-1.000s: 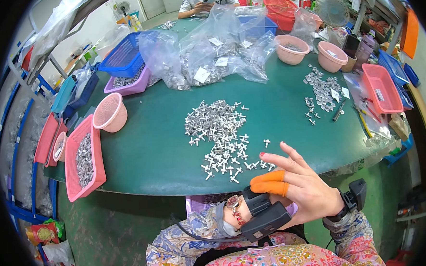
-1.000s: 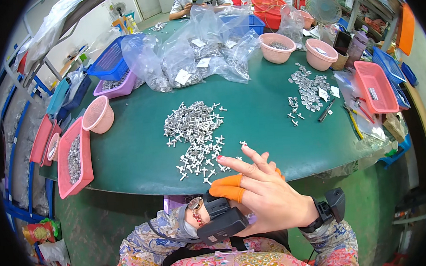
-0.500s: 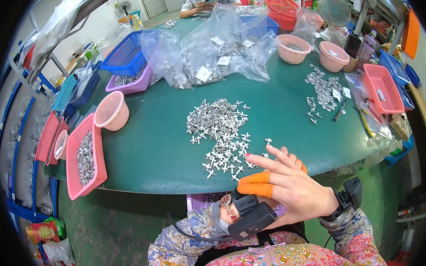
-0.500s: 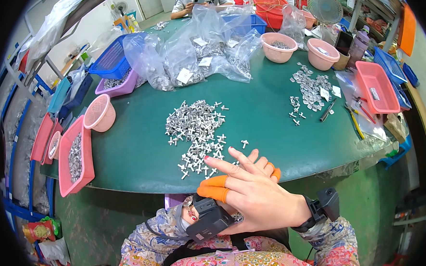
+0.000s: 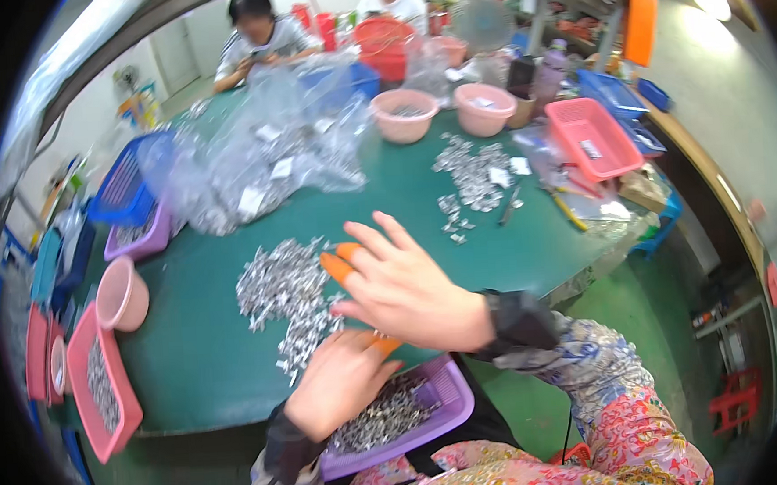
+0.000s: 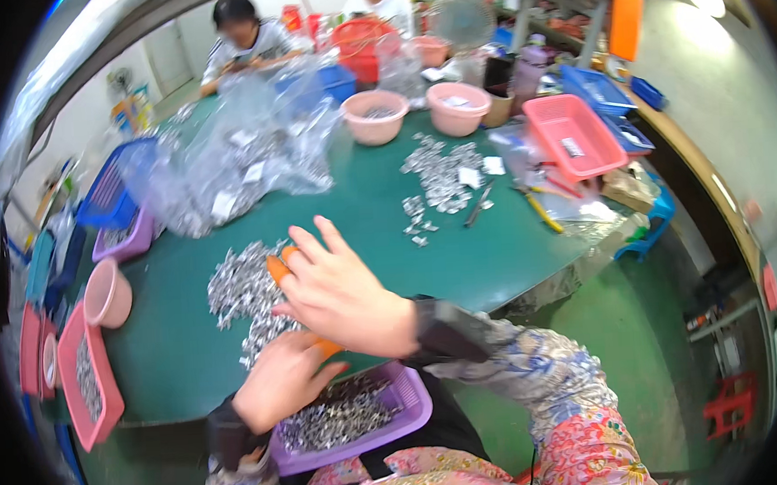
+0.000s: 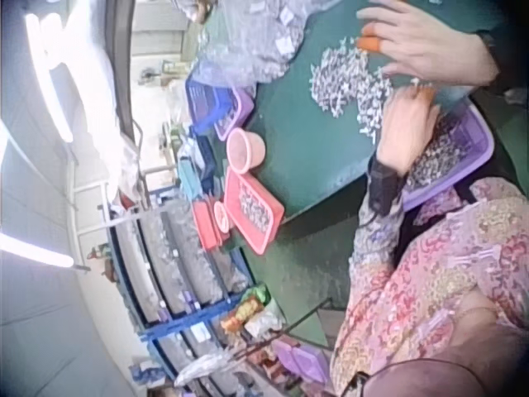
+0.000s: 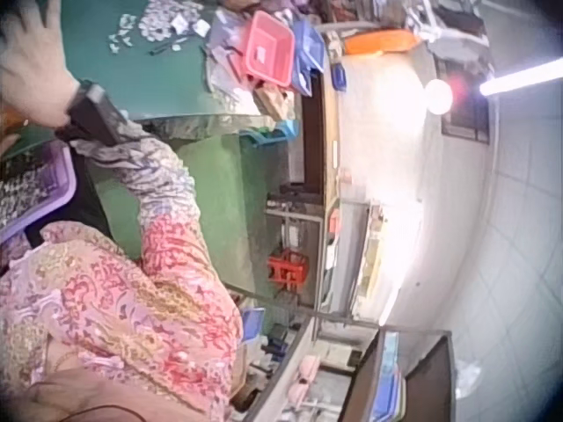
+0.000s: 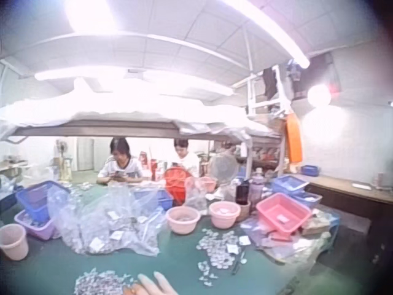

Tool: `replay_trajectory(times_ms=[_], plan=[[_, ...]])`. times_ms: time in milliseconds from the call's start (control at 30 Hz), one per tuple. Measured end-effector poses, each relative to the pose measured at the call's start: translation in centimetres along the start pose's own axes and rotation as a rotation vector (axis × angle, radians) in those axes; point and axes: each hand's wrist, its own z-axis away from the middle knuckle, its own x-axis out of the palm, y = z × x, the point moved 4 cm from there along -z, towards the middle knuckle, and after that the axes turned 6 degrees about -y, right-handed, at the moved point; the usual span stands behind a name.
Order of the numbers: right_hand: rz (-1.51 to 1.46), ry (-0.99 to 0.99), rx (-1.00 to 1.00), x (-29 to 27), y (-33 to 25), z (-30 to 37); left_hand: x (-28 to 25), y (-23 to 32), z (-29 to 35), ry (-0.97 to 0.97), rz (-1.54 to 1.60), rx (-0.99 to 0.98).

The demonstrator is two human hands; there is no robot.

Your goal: The recorder sorts small metal parts and uses a handheld scanner to scan them.

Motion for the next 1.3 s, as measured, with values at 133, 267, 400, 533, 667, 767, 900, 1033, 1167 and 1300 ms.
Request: replay_trajectory(times_ms=[133, 267, 400, 533, 667, 767, 900, 1033, 1167, 1300], plan=[[0.51, -0.179, 0.024, 1.6, 0.4, -1.6, -5.2, 1.6, 3.6, 0.34, 0.146, -0.054], [0.656, -0.383, -0.151, 3.0, -2.8, -2.3, -8.1, 6.1, 3.5, 0.61, 0.379, -0.015], [1.04, -0.381, -0.169, 5.1, -5.3, -3.5, -7.4, 7.6, 2.8, 0.535, 0.2, 0.117], [0.941, -0.417, -0.24, 3.7, -5.8, -3.3, -5.1, 7.0, 2.7, 0.54, 0.038, 0.177], [0.92, -0.289, -0.256, 5.6, -5.9, -3.2, -3.6, 6.4, 3.8, 0.62, 0.133, 0.103], [0.823, -0.286, -0.364, 5.9, -6.2, -2.8, -2.5, 6.1, 4.0, 0.622, 0.122, 0.135], [0.88, -0.278, -0.309, 6.1, -6.1, -2.9, -2.6, 5.7, 3.9, 0.604, 0.156, 0.074], [0.998, -0.179, -0.245, 8.5, -5.7, -3.5, -2.9, 5.5, 3.2, 0.543, 0.182, -0.013], [1.068, -0.188, -0.242, 8.8, -5.5, -3.6, -2.5, 5.1, 2.8, 0.556, 0.196, 0.008], [0.855, -0.305, -0.255, 7.9, -3.6, -4.0, -2.1, 3.5, 2.3, 0.528, 0.331, 0.024]])
